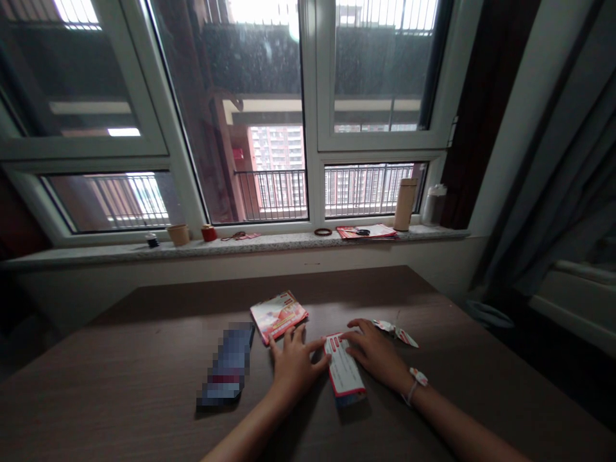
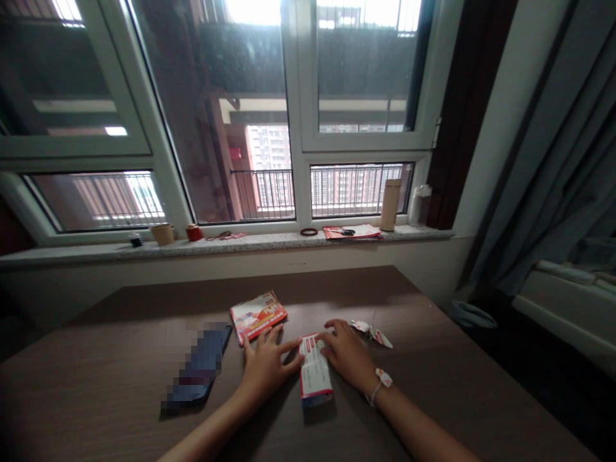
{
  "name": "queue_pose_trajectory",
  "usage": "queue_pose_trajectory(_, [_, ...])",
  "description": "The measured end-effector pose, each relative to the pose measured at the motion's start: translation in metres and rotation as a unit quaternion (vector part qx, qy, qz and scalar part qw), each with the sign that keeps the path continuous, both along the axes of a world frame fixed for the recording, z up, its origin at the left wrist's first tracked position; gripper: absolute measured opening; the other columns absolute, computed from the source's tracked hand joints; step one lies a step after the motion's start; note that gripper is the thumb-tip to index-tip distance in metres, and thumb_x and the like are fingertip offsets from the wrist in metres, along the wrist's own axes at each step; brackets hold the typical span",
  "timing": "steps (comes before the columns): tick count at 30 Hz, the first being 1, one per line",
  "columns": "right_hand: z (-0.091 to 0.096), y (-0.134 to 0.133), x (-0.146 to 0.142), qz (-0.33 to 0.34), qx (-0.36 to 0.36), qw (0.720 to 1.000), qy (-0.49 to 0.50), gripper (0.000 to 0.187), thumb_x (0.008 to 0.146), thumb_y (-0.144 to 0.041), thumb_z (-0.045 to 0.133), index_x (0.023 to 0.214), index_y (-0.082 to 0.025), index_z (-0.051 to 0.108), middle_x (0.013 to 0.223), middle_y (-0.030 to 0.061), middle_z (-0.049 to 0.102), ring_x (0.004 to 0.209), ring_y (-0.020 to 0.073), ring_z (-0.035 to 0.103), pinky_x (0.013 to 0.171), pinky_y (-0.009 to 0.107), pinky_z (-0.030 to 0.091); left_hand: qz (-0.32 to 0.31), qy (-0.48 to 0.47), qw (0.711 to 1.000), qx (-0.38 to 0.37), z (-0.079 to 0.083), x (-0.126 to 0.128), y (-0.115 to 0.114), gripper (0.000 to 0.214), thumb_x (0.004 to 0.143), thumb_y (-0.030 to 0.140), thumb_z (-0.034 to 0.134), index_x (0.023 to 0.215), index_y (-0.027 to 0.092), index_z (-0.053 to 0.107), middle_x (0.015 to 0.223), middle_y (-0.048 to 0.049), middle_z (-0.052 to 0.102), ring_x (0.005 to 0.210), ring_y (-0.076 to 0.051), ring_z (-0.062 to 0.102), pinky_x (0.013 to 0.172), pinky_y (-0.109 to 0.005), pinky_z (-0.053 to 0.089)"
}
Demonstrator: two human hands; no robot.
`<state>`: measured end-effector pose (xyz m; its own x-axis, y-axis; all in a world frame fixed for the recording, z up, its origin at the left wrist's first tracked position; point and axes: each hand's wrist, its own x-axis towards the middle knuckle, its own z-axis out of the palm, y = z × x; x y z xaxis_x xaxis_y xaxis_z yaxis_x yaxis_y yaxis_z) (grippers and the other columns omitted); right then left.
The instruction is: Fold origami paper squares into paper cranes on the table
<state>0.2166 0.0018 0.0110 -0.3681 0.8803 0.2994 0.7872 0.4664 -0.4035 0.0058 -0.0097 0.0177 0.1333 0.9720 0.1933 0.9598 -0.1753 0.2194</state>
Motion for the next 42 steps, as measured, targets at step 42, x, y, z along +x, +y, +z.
queue_pose_trajectory(42, [-0.001, 0.010, -0.007, 0.030, 0.020, 0.999, 0.008, 0.023, 0.090, -0.021, 0.051, 0.102, -0.024, 0.069, 0.108, 0.0042, 0.064, 0.109, 0.0201, 0.051, 0.097, 0.034, 0.038, -0.028, -0.018, 0.999, 0.012, -0.007, -0.007, 0.007, 0.038, 0.076, 0.060, 0.059, 0.112, 0.048, 0.064, 0.149, -0.0037, 0.036, 0.137, -0.036, 0.024, 0.101, -0.073, -0.006])
